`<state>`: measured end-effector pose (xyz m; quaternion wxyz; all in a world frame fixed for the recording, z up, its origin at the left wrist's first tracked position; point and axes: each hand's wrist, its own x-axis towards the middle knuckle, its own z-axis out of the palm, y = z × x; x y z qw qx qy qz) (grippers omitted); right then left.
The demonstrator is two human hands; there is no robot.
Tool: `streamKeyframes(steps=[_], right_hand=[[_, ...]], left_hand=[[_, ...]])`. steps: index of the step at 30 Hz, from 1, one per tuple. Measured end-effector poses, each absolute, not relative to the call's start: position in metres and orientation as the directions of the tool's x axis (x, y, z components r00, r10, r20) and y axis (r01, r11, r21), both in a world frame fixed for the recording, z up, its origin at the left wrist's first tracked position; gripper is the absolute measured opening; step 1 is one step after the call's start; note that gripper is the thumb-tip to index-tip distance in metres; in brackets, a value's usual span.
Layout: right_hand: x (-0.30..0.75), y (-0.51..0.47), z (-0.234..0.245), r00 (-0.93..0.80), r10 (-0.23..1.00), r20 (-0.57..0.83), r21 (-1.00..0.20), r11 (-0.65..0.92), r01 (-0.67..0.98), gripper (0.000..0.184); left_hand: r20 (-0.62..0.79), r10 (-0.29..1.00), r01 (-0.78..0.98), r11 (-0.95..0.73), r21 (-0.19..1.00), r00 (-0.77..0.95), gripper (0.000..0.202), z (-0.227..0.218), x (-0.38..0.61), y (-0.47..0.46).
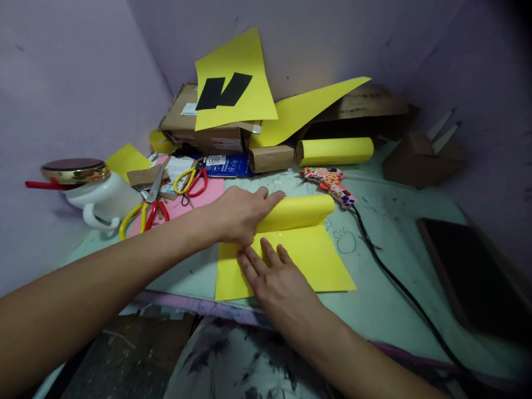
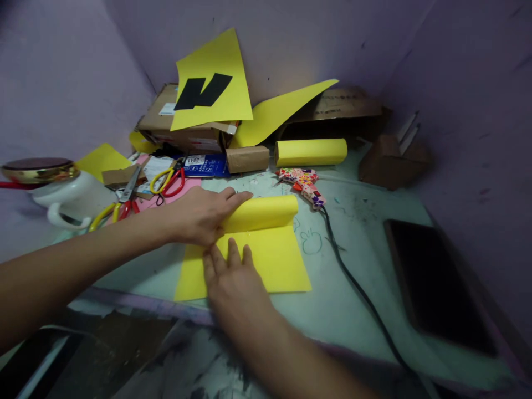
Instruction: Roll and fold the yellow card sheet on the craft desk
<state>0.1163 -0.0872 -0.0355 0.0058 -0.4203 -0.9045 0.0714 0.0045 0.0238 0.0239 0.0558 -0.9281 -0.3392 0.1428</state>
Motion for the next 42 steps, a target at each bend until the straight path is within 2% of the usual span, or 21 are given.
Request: streamKeyframes(steps=[9, 18, 23, 29, 33, 38, 42], right_hand=[[0.118, -0.087, -0.039, -0.668, 0.742, -0.059, -0.119, 0.659, 0.743, 0.053], [0.122, -0.088, -0.04, -0.668, 0.742, -0.057, -0.149, 0.656, 0.74, 0.054], [0.115, -0.09, -0.038, -0.64, 0.767, -0.047, -0.118, 0.632, 0.766, 0.051], [0.092, -0.085, -0.029, -0.606, 0.795, -0.014, -0.082, 0.603, 0.794, 0.039], [0.094, -0.086, -0.038, -0.608, 0.79, 0.076, -0.055, 0.612, 0.789, 0.047], [0.095, -0.091, -0.049, -0.609, 0.787, 0.096, -0.008, 0.613, 0.79, 0.046], [0.093, -0.091, -0.05, -0.609, 0.782, 0.131, -0.008, 0.615, 0.788, 0.048]], left_hand=[[-0.162, 0.572, 0.546, -0.818, -0.182, 0.804, 0.077, 0.019, -0.002, 0.035], [-0.212, 0.549, 0.533, -0.836, -0.135, 0.808, 0.073, 0.024, -0.002, 0.039], [-0.257, 0.555, 0.55, -0.83, -0.097, 0.791, 0.075, 0.025, -0.001, 0.039], [-0.22, 0.566, 0.541, -0.824, -0.166, 0.795, 0.079, 0.022, -0.002, 0.031], [-0.22, 0.569, 0.543, -0.822, -0.169, 0.792, 0.09, 0.025, -0.002, 0.027], [-0.284, 0.547, 0.533, -0.836, -0.131, 0.787, 0.098, 0.03, -0.001, 0.028], [-0.241, 0.553, 0.517, -0.832, -0.198, 0.797, 0.097, 0.028, -0.005, 0.028]])
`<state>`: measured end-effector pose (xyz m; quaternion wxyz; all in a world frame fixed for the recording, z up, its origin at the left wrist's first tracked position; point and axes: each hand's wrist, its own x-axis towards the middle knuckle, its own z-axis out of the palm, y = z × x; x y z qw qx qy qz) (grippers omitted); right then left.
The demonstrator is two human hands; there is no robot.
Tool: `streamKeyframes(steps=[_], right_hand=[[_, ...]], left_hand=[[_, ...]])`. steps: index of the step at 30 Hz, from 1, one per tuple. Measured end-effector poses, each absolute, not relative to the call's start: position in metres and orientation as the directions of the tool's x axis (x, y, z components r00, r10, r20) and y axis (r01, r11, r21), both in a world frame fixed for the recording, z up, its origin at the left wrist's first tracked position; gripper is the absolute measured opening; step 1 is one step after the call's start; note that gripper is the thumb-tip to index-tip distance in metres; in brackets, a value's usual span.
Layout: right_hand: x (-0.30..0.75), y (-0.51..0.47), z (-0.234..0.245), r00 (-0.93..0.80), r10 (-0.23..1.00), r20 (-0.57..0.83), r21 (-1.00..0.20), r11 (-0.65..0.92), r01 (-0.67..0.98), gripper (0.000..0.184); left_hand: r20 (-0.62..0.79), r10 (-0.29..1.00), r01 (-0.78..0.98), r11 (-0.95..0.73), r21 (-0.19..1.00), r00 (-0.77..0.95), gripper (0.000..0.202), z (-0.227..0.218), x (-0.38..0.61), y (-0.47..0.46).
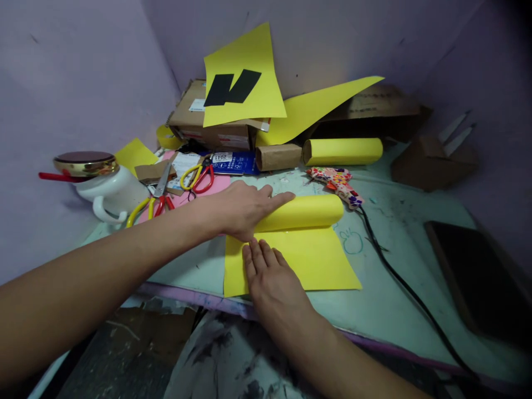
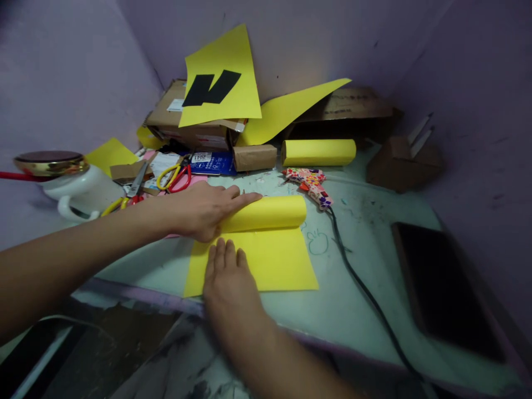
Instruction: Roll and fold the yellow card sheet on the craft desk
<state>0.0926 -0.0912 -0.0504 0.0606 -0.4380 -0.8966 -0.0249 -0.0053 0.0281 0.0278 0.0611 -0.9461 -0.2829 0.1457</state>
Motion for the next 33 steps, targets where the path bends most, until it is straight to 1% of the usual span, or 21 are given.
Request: streamKeyframes(steps=[2, 5, 10, 17, 22, 24, 26, 28, 30, 33], right_hand=[[0.093, -0.091, -0.05, -0.615, 0.778, 0.126, -0.004, 0.62, 0.784, 0.047], [0.094, -0.091, -0.049, -0.639, 0.762, 0.103, 0.006, 0.642, 0.767, 0.044], [0.096, -0.091, -0.046, -0.671, 0.738, 0.071, 0.013, 0.672, 0.74, 0.043], [0.098, -0.095, -0.05, -0.616, 0.781, 0.102, -0.061, 0.623, 0.78, 0.043], [0.109, -0.103, -0.048, -0.664, 0.73, 0.165, -0.02, 0.675, 0.737, 0.039], [0.118, -0.104, -0.043, -0.629, 0.76, 0.163, -0.01, 0.639, 0.769, 0.039], [0.127, -0.105, -0.037, -0.536, 0.834, 0.134, 0.0, 0.541, 0.841, 0.042], [0.133, -0.106, -0.034, -0.474, 0.875, 0.101, 0.022, 0.474, 0.88, 0.043], [0.135, -0.106, -0.033, -0.498, 0.863, 0.087, 0.055, 0.495, 0.867, 0.04], [0.134, -0.106, -0.039, -0.534, 0.837, 0.119, 0.105, 0.524, 0.845, 0.035]], left_hand=[[-0.206, 0.574, 0.525, -0.814, -0.248, 0.793, 0.094, 0.025, -0.009, 0.026], [-0.179, 0.583, 0.529, -0.804, -0.271, 0.793, 0.092, 0.022, -0.014, 0.023], [-0.174, 0.581, 0.53, -0.805, -0.266, 0.795, 0.093, 0.02, -0.014, 0.022], [-0.185, 0.561, 0.517, -0.822, -0.241, 0.807, 0.089, 0.019, -0.013, 0.02], [-0.18, 0.586, 0.536, -0.803, -0.262, 0.79, 0.093, 0.017, -0.012, 0.014], [-0.18, 0.608, 0.552, -0.784, -0.283, 0.773, 0.094, 0.016, -0.011, 0.012], [-0.173, 0.625, 0.565, -0.77, -0.296, 0.761, 0.095, 0.016, -0.01, 0.01], [-0.165, 0.635, 0.575, -0.761, -0.3, 0.755, 0.095, 0.015, -0.008, 0.007], [-0.164, 0.64, 0.577, -0.756, -0.308, 0.751, 0.093, 0.013, -0.007, 0.002], [-0.156, 0.657, 0.585, -0.737, -0.337, 0.737, 0.091, 0.012, -0.005, -0.004]])
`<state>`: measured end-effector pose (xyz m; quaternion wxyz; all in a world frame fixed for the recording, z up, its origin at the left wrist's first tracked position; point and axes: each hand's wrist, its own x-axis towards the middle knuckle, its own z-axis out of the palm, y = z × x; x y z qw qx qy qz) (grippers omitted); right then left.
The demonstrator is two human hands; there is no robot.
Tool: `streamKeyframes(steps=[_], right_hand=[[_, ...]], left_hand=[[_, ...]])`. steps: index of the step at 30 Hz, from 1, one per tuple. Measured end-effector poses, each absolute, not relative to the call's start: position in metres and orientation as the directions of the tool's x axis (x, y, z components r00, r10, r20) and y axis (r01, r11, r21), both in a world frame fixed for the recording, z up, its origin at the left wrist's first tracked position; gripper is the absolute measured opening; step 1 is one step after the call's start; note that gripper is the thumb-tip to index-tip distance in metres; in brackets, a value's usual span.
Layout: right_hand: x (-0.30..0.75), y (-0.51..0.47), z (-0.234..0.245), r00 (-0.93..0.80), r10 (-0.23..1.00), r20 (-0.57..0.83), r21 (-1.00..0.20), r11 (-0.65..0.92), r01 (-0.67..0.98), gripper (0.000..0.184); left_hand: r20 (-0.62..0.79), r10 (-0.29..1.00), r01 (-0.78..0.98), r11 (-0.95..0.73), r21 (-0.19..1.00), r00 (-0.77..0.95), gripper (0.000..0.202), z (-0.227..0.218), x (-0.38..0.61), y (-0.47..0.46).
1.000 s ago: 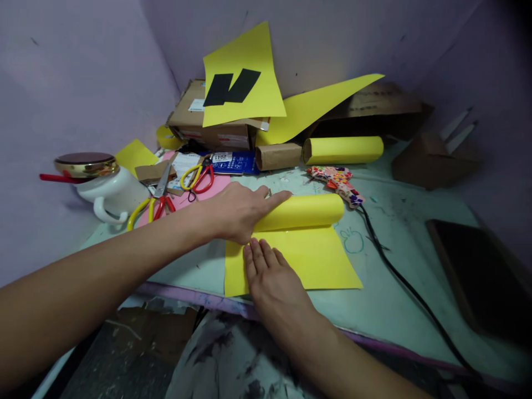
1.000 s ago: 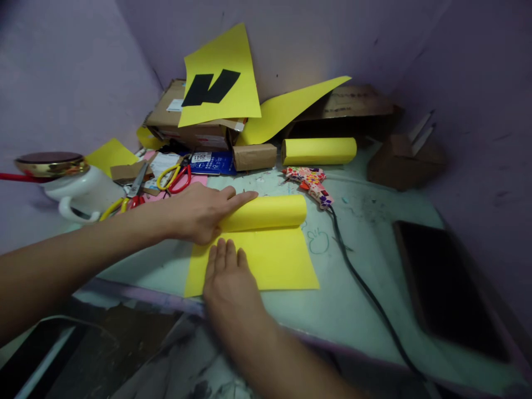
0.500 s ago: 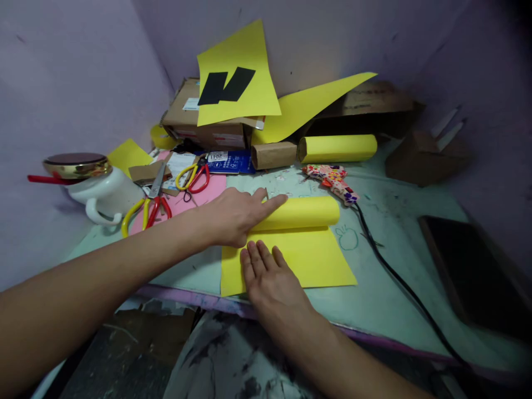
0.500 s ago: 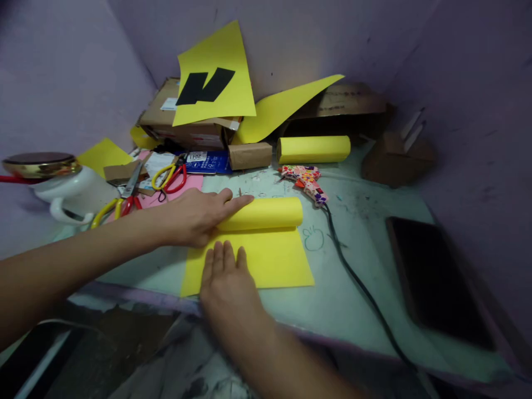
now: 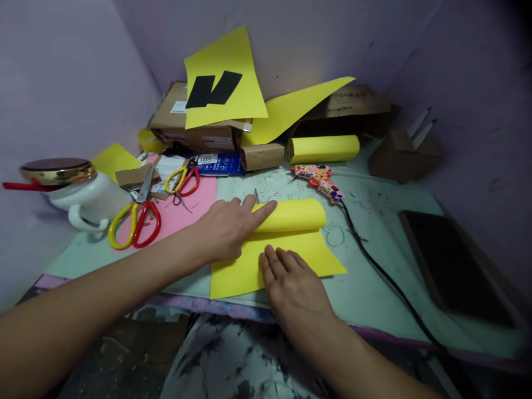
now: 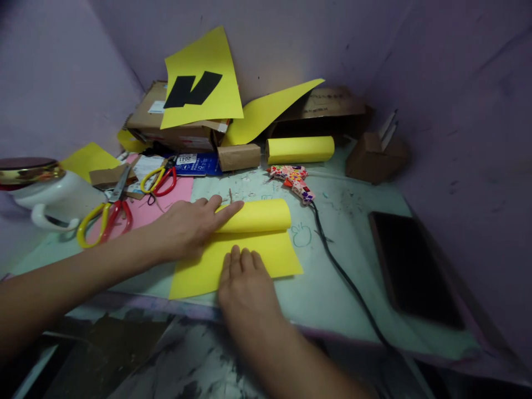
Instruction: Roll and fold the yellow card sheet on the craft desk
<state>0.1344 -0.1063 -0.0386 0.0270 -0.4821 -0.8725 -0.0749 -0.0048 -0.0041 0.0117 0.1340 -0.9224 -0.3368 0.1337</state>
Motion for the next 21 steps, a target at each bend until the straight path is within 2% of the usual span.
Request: streamKeyframes(steps=[5, 10, 15, 17, 21], right_hand=[[0.133, -0.107, -0.049, -0.535, 0.815, 0.222, 0.115, 0.523, 0.844, 0.033], [0.134, -0.108, -0.052, -0.529, 0.823, 0.208, 0.062, 0.529, 0.847, 0.034], [0.134, -0.109, -0.052, -0.526, 0.825, 0.206, 0.06, 0.526, 0.848, 0.036], [0.133, -0.107, -0.046, -0.521, 0.837, 0.167, 0.057, 0.519, 0.853, 0.037], [0.13, -0.099, -0.024, -0.462, 0.886, -0.038, -0.026, 0.462, 0.887, 0.036]], left_hand=[[-0.164, 0.656, 0.588, -0.741, -0.326, 0.736, 0.089, 0.011, -0.003, -0.007], [-0.175, 0.669, 0.601, -0.733, -0.319, 0.722, 0.09, 0.012, -0.002, -0.007], [-0.187, 0.671, 0.599, -0.731, -0.327, 0.717, 0.088, 0.01, -0.002, -0.008], [-0.197, 0.667, 0.605, -0.739, -0.297, 0.718, 0.09, 0.01, -0.002, -0.008], [-0.209, 0.657, 0.628, -0.754, -0.192, 0.724, 0.092, 0.013, -0.002, -0.009]])
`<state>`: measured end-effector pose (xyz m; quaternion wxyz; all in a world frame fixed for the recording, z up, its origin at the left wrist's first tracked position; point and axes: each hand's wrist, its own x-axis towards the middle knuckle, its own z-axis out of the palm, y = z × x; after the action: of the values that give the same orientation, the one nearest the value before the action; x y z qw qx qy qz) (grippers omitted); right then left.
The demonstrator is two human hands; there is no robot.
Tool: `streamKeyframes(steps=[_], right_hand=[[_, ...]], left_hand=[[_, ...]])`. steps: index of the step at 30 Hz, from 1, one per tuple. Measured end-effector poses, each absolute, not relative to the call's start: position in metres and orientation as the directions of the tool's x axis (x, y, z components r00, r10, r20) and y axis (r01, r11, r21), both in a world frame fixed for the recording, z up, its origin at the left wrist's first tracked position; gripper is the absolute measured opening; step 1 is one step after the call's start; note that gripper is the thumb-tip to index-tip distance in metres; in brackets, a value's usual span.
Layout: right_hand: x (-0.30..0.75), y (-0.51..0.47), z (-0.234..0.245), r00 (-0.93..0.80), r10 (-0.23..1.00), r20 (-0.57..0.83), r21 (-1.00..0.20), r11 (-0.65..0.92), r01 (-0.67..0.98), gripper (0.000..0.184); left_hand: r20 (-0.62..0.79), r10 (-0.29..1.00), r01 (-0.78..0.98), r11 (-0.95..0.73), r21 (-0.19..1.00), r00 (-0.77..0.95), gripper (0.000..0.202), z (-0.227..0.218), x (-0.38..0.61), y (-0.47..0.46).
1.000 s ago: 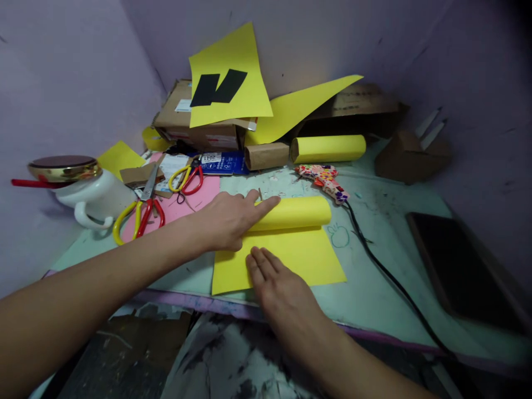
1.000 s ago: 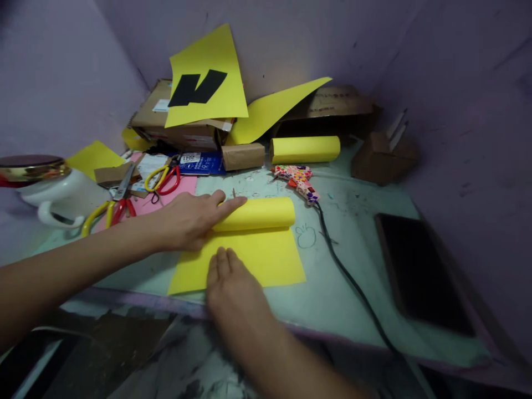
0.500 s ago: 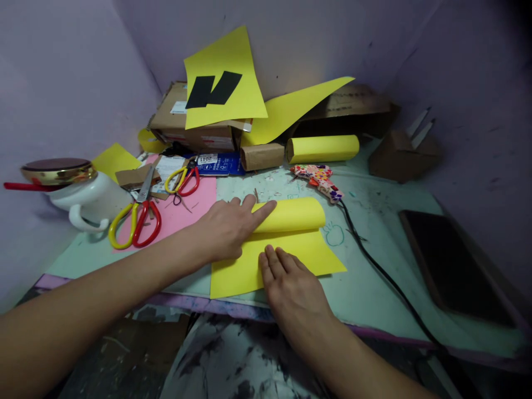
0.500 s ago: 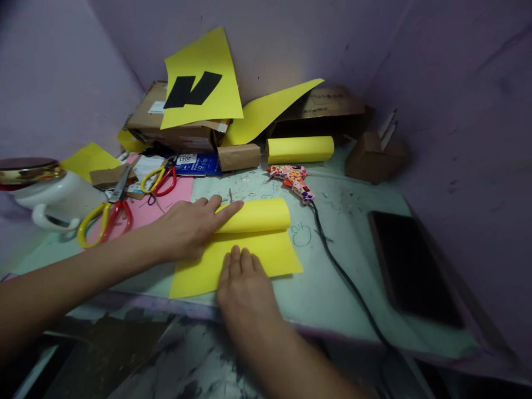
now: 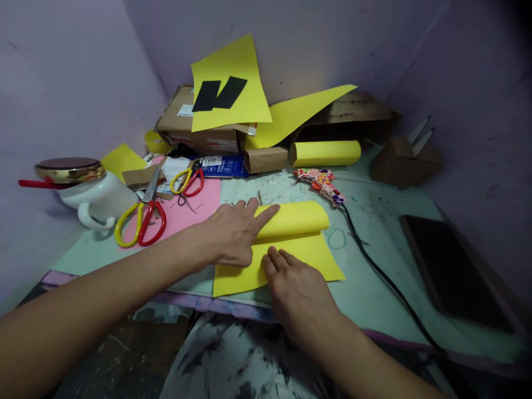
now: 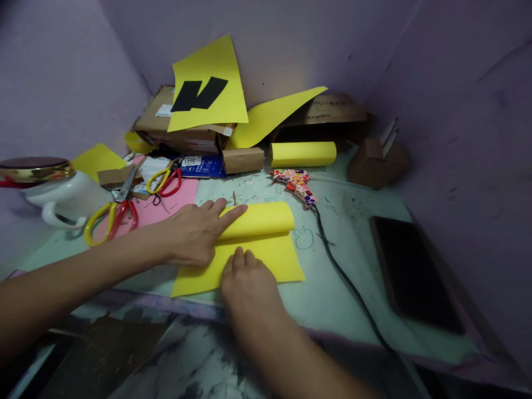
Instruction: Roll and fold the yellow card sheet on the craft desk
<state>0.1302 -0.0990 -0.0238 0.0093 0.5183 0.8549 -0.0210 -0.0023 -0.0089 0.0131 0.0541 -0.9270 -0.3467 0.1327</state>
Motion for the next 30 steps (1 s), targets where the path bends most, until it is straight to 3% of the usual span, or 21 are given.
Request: streamKeyframes(steps=[3, 6, 9, 10, 14, 16, 19, 21, 26, 28, 30], right_hand=[[0.129, -0.093, -0.011, -0.41, 0.904, -0.117, -0.08, 0.403, 0.912, 0.032], [0.131, -0.094, -0.007, -0.423, 0.899, -0.112, -0.061, 0.419, 0.906, 0.031], [0.139, -0.098, -0.001, -0.439, 0.895, -0.08, -0.109, 0.43, 0.896, 0.013], [0.142, -0.098, 0.001, -0.44, 0.897, -0.028, -0.153, 0.432, 0.889, 0.005], [0.155, -0.084, 0.002, -0.31, 0.861, 0.403, -0.304, 0.445, 0.842, 0.02], [0.159, -0.07, -0.005, -0.336, 0.802, 0.494, -0.272, 0.51, 0.816, 0.019], [0.161, -0.054, -0.019, -0.451, 0.753, 0.478, -0.202, 0.595, 0.778, 0.018], [0.162, -0.05, -0.026, -0.453, 0.755, 0.474, -0.19, 0.59, 0.784, 0.019], [0.157, -0.053, -0.018, -0.467, 0.749, 0.471, -0.076, 0.561, 0.824, 0.019], [0.153, -0.053, -0.01, -0.47, 0.764, 0.443, -0.003, 0.525, 0.851, 0.014], [0.149, -0.051, -0.004, -0.493, 0.772, 0.401, 0.046, 0.521, 0.852, 0.022]], left_hand=[[-0.249, 0.675, 0.675, -0.731, -0.102, 0.694, 0.09, 0.02, -0.002, -0.009], [-0.314, 0.664, 0.715, -0.696, 0.073, 0.678, 0.092, 0.026, -0.003, -0.007], [-0.337, 0.65, 0.726, -0.659, 0.198, 0.681, 0.094, 0.027, -0.006, -0.004], [-0.339, 0.652, 0.73, -0.65, 0.209, 0.678, 0.096, 0.026, -0.007, -0.004], [-0.328, 0.662, 0.737, -0.633, 0.236, 0.674, 0.097, 0.02, -0.008, -0.009], [-0.316, 0.662, 0.733, -0.625, 0.267, 0.679, 0.097, 0.02, -0.008, -0.01], [-0.3, 0.661, 0.724, -0.605, 0.33, 0.688, 0.097, 0.025, -0.013, -0.006], [-0.271, 0.677, 0.723, -0.581, 0.373, 0.684, 0.095, 0.03, -0.021, -0.001], [-0.008, 0.825, 0.642, -0.434, 0.632, 0.566, 0.08, 0.032, -0.06, 0.004], [-0.002, 0.851, 0.639, -0.392, 0.662, 0.525, 0.07, 0.026, -0.074, 0.0], [0.006, 0.872, 0.644, -0.367, 0.671, 0.49, 0.063, 0.019, -0.084, -0.007]])
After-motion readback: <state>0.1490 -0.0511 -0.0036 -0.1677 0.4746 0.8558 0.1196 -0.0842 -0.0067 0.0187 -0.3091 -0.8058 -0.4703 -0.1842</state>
